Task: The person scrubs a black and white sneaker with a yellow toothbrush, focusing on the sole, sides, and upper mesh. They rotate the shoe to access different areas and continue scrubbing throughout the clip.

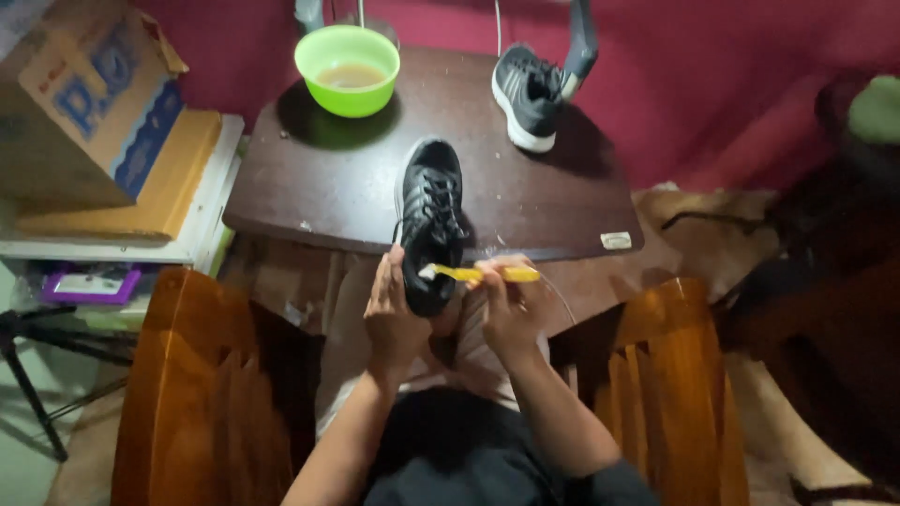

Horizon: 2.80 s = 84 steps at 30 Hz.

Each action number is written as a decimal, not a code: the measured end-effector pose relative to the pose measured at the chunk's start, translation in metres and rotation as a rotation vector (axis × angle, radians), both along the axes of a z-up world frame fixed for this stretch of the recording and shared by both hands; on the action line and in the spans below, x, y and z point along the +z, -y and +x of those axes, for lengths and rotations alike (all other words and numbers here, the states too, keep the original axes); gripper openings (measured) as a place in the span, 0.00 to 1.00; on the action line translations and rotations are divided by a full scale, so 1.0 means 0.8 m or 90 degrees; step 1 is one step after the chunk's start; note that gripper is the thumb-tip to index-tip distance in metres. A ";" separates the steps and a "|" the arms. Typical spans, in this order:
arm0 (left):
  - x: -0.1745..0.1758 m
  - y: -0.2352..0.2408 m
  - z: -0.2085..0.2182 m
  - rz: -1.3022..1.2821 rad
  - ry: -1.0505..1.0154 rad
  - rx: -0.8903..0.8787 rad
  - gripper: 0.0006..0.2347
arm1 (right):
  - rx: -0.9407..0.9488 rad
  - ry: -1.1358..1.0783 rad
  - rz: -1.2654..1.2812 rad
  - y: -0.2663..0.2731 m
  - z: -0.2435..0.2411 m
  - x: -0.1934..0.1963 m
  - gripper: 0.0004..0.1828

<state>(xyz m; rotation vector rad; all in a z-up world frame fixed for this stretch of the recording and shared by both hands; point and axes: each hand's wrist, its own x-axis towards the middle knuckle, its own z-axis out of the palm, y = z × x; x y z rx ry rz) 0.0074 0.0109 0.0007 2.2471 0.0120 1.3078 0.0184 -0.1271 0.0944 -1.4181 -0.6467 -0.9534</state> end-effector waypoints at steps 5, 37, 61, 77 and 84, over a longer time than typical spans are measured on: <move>0.014 0.014 -0.019 0.014 -0.004 0.044 0.37 | -0.051 0.006 -0.113 0.028 -0.012 -0.002 0.04; 0.004 0.005 -0.006 0.002 -0.036 0.025 0.45 | 0.115 -0.091 -0.379 0.059 -0.003 0.013 0.25; -0.008 -0.002 -0.007 0.017 -0.056 0.012 0.47 | 0.105 -0.047 -0.385 0.061 0.013 -0.024 0.10; -0.033 -0.009 0.003 -0.029 -0.063 0.006 0.48 | 0.107 0.043 -0.317 0.064 0.057 -0.034 0.15; -0.028 -0.005 -0.008 -0.038 -0.102 0.017 0.49 | 0.093 0.046 -0.341 0.072 0.056 -0.036 0.17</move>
